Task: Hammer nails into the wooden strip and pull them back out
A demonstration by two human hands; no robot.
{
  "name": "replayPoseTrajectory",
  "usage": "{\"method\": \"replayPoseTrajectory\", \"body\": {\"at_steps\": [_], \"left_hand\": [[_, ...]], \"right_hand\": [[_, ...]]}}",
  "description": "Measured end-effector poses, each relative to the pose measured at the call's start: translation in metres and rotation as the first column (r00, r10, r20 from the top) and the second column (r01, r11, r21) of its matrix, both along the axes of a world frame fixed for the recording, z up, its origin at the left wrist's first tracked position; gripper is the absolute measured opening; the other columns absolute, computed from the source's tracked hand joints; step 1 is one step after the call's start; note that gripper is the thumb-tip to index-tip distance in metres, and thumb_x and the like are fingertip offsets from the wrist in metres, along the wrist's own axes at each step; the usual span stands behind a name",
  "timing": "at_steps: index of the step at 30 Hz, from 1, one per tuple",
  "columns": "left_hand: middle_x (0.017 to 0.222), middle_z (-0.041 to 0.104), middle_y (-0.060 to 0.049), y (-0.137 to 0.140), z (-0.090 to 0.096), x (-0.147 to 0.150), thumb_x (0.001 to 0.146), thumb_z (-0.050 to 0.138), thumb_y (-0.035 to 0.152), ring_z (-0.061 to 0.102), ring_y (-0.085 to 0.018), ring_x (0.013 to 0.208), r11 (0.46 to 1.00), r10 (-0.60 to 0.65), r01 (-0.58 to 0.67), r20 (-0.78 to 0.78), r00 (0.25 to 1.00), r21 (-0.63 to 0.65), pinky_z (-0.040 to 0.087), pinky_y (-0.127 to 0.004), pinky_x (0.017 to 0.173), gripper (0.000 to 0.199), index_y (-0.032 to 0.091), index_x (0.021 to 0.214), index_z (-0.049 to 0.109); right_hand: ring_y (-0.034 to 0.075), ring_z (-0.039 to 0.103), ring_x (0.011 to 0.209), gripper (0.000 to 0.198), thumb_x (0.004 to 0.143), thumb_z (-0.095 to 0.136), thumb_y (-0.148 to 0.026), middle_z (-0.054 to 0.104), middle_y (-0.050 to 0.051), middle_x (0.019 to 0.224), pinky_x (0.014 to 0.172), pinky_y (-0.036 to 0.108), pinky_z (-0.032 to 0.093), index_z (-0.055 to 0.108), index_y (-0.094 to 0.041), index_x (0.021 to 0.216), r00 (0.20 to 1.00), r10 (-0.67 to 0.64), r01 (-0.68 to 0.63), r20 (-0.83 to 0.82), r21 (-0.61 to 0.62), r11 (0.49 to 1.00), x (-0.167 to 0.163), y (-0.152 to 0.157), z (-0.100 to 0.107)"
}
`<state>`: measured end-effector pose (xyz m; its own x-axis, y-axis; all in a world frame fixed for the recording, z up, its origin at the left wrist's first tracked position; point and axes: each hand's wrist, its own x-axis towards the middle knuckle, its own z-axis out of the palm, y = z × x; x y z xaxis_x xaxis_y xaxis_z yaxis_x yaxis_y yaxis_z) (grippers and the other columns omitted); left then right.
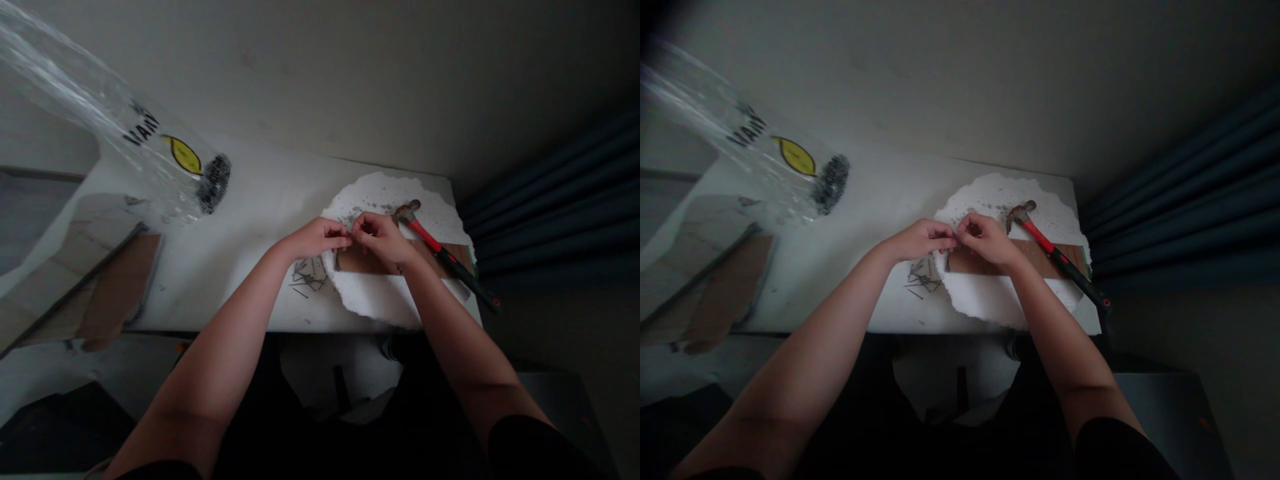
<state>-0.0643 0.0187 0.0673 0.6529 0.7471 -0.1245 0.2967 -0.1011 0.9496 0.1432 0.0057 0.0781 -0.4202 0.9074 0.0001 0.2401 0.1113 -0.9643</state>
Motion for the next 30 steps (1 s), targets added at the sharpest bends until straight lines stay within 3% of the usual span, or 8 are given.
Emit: {"method": "replayPoseTrajectory", "body": {"at_steps": [3, 7, 11, 13, 15, 22, 27, 30], "left_hand": [[0.079, 0.069, -0.003, 0.004, -0.002, -0.006, 0.088, 0.062, 0.036, 0.059, -0.012, 0.071, 0.999, 0.033, -0.033, -0.067, 0.997, -0.004, 0.048, -0.027, 0.071, 0.023, 0.015, 0.089, 0.071], [0.087, 0.073, -0.007, 0.014, -0.009, -0.020, 0.091, 0.056, 0.035, 0.063, -0.016, 0.077, 0.981, 0.184, -0.160, -0.261, 0.948, 0.111, 0.050, -0.029, 0.076, 0.026, 0.015, 0.097, 0.072], [0.103, 0.075, -0.015, 0.017, -0.021, -0.028, 0.091, 0.051, 0.031, 0.067, -0.026, 0.095, 0.922, 0.364, -0.135, -0.697, 0.618, 0.362, 0.050, -0.035, 0.081, 0.031, 0.017, 0.105, 0.075], [0.112, 0.074, -0.020, 0.015, -0.028, -0.029, 0.088, 0.054, 0.029, 0.068, -0.032, 0.101, 0.959, 0.257, -0.013, -0.844, 0.470, 0.285, 0.050, -0.037, 0.082, 0.033, 0.015, 0.107, 0.076], [0.114, 0.073, -0.022, 0.012, -0.035, -0.027, 0.083, 0.060, 0.029, 0.069, -0.033, 0.100, 0.989, 0.061, 0.098, -0.910, 0.410, 0.110, 0.051, -0.037, 0.081, 0.034, 0.015, 0.109, 0.078], [0.113, 0.075, -0.020, 0.001, -0.048, -0.006, 0.077, 0.066, 0.026, 0.070, -0.032, 0.101, 0.964, -0.131, 0.264, -0.928, 0.348, -0.037, 0.053, -0.033, 0.080, 0.037, 0.018, 0.112, 0.079], [0.122, 0.071, -0.022, -0.004, -0.048, 0.002, 0.077, 0.069, 0.017, 0.068, -0.036, 0.110, 0.971, -0.145, 0.230, -0.922, 0.359, -0.063, 0.054, -0.036, 0.088, 0.038, 0.015, 0.113, 0.078], [0.124, 0.070, -0.022, -0.005, -0.048, 0.003, 0.078, 0.069, 0.015, 0.067, -0.036, 0.113, 0.974, -0.146, 0.216, -0.917, 0.372, -0.067, 0.053, -0.037, 0.091, 0.037, 0.016, 0.114, 0.078]], "right_hand": [[0.010, 0.044, 0.053, 0.013, 0.078, 0.059, -0.030, 0.050, -0.005, 0.071, 0.050, 0.024, 0.040, 0.052, -0.023, 0.086, 0.992, -0.034, 0.015, -0.119, -0.156, 0.988, 0.003, 0.001, 0.001], [0.011, 0.041, 0.053, 0.008, 0.074, 0.054, -0.024, 0.044, -0.005, 0.064, 0.048, 0.024, 0.038, 0.052, -0.023, 0.081, 0.961, 0.034, -0.125, -0.275, -0.321, 0.939, 0.009, 0.002, 0.005], [0.011, 0.039, 0.053, 0.006, 0.073, 0.056, -0.023, 0.045, -0.004, 0.064, 0.047, 0.024, 0.036, 0.054, -0.022, 0.079, 0.935, 0.051, -0.176, -0.351, -0.334, 0.926, 0.011, 0.003, 0.005], [0.011, 0.038, 0.053, 0.007, 0.072, 0.056, -0.023, 0.045, -0.004, 0.065, 0.047, 0.024, 0.036, 0.054, -0.022, 0.078, 0.932, 0.050, -0.180, -0.359, -0.340, 0.923, 0.011, 0.003, 0.005], [0.011, 0.037, 0.053, 0.007, 0.072, 0.057, -0.024, 0.045, -0.004, 0.065, 0.046, 0.024, 0.035, 0.053, -0.022, 0.077, 0.928, 0.064, -0.198, -0.367, -0.341, 0.919, 0.011, 0.002, 0.006], [0.009, 0.043, 0.058, 0.024, 0.075, 0.066, -0.032, 0.051, -0.002, 0.083, 0.049, 0.024, 0.038, 0.043, -0.024, 0.077, 0.925, 0.097, -0.195, -0.367, -0.240, 0.951, 0.011, 0.001, 0.006], [0.013, 0.048, 0.065, 0.014, 0.076, 0.065, -0.029, 0.054, -0.001, 0.075, 0.059, 0.027, 0.041, 0.054, -0.021, 0.077, 0.989, 0.107, -0.106, 0.099, -0.013, 0.994, 0.014, 0.007, -0.002], [0.013, 0.049, 0.067, 0.012, 0.072, 0.062, -0.024, 0.055, -0.001, 0.077, 0.061, 0.026, 0.040, 0.054, -0.021, 0.079, 0.983, 0.074, -0.081, 0.168, 0.038, 0.996, 0.012, 0.006, -0.006]]}}
